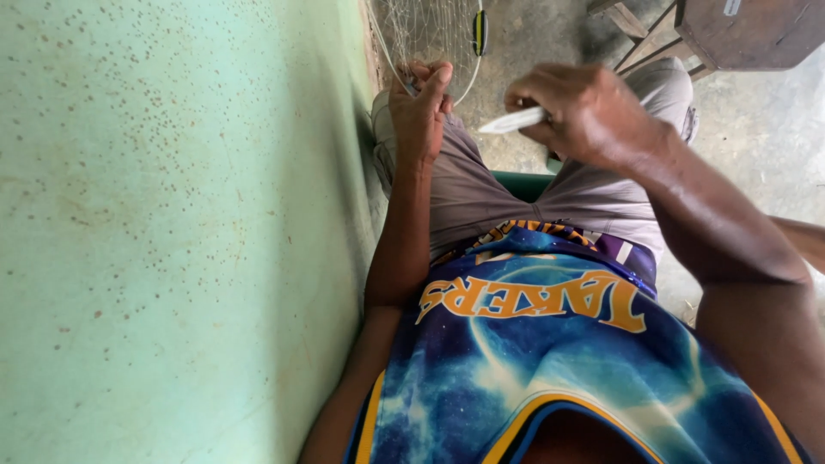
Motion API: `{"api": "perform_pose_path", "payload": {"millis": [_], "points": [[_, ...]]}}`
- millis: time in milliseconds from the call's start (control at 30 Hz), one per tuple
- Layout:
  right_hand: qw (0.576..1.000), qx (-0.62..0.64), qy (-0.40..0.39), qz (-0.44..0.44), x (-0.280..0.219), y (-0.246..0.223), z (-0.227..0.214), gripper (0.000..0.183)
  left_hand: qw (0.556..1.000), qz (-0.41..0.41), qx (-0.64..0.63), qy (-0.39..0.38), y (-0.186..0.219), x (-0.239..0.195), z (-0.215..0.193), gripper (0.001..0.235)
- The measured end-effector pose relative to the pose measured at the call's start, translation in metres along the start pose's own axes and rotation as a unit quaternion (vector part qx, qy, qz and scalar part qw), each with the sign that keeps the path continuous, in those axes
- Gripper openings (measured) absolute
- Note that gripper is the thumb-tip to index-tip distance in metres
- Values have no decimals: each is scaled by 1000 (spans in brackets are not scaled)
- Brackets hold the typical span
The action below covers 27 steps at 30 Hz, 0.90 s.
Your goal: The person sits on the floor and uses a small white tool to repeatedly poke and adjust the mesh of a net attached to a circular frame. The hands manipulate the netting and tool continuously throughout the clip.
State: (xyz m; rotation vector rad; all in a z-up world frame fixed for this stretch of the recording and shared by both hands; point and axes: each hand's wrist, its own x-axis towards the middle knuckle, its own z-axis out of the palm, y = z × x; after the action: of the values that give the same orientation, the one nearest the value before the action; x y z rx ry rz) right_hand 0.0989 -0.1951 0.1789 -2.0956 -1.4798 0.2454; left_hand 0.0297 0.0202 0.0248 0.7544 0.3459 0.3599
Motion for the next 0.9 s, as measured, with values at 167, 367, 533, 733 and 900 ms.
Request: {"api": "perform_pose_path", "payload": {"millis": [167,367,533,733,900], "points": [[984,-142,20,-106,57,2,-33,13,998,59,23,-2,7,-7,13,25],[954,101,-178,219,159,-21,-25,31,987,82,138,23,19,-18,38,33],[932,-241,-186,-197,168,-44,-16,14,978,55,199,28,26,-25,40,38],[979,-54,-162,-112,153,-39,-27,34,985,22,170,32,44,-24,63,19],[989,-20,3,-147,85,6,-38,23,1000,1,-12,16,13,-13,28,29]]}}
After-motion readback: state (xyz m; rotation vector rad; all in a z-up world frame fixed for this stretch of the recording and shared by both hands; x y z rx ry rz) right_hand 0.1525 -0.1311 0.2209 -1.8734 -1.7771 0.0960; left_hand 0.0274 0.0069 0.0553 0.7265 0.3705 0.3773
